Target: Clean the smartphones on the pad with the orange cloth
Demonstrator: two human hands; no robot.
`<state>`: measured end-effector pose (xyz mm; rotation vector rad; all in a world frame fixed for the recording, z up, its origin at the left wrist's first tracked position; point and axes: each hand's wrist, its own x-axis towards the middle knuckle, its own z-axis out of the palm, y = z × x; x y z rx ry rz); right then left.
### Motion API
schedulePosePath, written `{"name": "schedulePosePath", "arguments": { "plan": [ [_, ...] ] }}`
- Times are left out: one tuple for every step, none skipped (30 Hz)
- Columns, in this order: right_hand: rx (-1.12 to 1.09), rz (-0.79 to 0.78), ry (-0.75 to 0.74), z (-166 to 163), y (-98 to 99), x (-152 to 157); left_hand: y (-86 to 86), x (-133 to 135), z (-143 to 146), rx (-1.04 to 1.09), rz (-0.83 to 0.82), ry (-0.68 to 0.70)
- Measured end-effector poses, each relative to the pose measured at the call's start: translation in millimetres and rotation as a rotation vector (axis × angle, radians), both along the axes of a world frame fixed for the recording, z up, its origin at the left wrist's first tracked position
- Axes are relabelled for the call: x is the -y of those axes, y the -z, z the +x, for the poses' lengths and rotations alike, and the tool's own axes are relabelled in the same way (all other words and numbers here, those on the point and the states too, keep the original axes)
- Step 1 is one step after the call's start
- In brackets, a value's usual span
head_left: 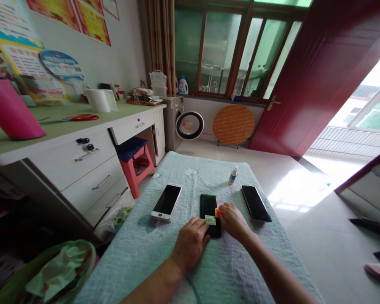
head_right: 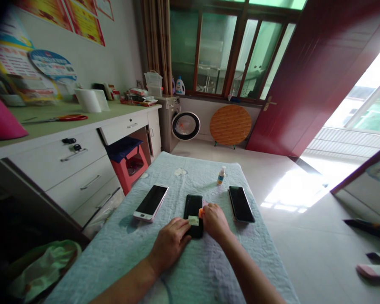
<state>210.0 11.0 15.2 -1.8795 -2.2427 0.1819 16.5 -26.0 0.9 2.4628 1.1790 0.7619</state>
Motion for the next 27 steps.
{"name": "schedulePosePath", "arguments": {
  "plan": [
    [-0.008,0.006,0.023,0.2,0.9,-11.8,-1.6,0.0,-0.5,0.000,-0.012,-0.003],
    [-0.012,0.011,0.043,0.3,1.5,-22.8,-3.0,-0.1,-0.9,-0.001,-0.024,-0.006],
    [-0.017,0.019,0.058,0.1,1.9,-32.7,-4.1,-0.3,-1.3,0.001,-0.035,-0.009],
    [-0.021,0.028,0.071,-0.4,2.2,-41.1,-4.7,-0.6,-1.8,0.004,-0.044,-0.010],
    [-0.025,0.035,0.076,-1.2,2.4,-47.9,-4.8,-1.1,-2.2,0.009,-0.052,-0.008],
    [-0.027,0.039,0.077,-2.5,2.7,-53.1,-4.2,-1.6,-2.7,0.016,-0.057,-0.006],
    [-0.029,0.042,0.075,-4.1,3.1,-56.5,-3.2,-2.2,-3.1,0.024,-0.060,-0.005],
    [-0.031,0.046,0.071,-5.9,3.7,-58.4,-1.8,-2.8,-3.5,0.034,-0.060,-0.004],
    [-0.032,0.050,0.067,-7.9,4.4,-58.9,-0.2,-3.3,-3.8,0.044,-0.060,-0.005],
    [-0.035,0.056,0.062,-9.9,5.1,-58.1,1.3,-3.7,-4.1,0.053,-0.058,-0.008],
    [-0.043,0.064,0.055,-11.8,5.7,-56.1,2.6,-3.9,-4.3,0.060,-0.057,-0.013],
    [-0.057,0.069,0.045,-13.3,6.3,-53.0,3.5,-4.0,-4.4,0.064,-0.055,-0.021],
    [-0.077,0.072,0.027,-14.5,6.6,-48.8,4.0,-4.0,-4.6,0.066,-0.052,-0.034],
    [-0.100,0.072,0.005,-15.4,6.6,-43.5,4.1,-3.9,-4.9,0.068,-0.049,-0.052],
    [-0.124,0.073,-0.022,-15.9,6.4,-37.2,3.9,-3.8,-5.2,0.067,-0.044,-0.072],
    [-0.146,0.071,-0.051,-16.3,5.9,-29.9,3.4,-3.7,-5.6,0.066,-0.041,-0.090],
    [-0.164,0.073,-0.082,-16.5,5.1,-21.9,2.9,-3.6,-6.1,0.062,-0.039,-0.102],
    [-0.178,0.075,-0.108,-16.5,4.2,-13.8,2.3,-3.6,-6.6,0.056,-0.039,-0.107],
    [-0.190,0.068,-0.140,-16.4,3.3,-6.0,1.8,-3.7,-7.0,0.050,-0.041,-0.105],
    [-0.206,0.069,-0.163,-16.1,2.5,0.7,1.4,-3.8,-7.4,0.043,-0.043,-0.099],
    [-0.221,0.069,-0.182,-15.6,1.9,5.8,1.1,-4.1,-7.7,0.038,-0.044,-0.092],
    [-0.234,0.066,-0.196,-14.9,1.6,8.8,0.9,-4.3,-7.9,0.034,-0.044,-0.085],
    [-0.243,0.063,-0.203,-13.9,1.7,9.3,0.7,-4.6,-8.0,0.031,-0.044,-0.081],
    [-0.248,0.062,-0.204,-12.6,2.0,7.3,0.5,-4.8,-8.0,0.027,-0.045,-0.080],
    [-0.247,0.061,-0.200,-11.2,2.7,3.1,0.4,-5.0,-7.9,0.021,-0.045,-0.080],
    [-0.241,0.065,-0.187,-9.6,3.6,-3.1,0.1,-5.0,-7.9,0.014,-0.046,-0.080],
    [-0.229,0.075,-0.167,-8.0,4.8,-10.7,-0.2,-5.0,-7.9,0.009,-0.046,-0.082]
  ]
}}
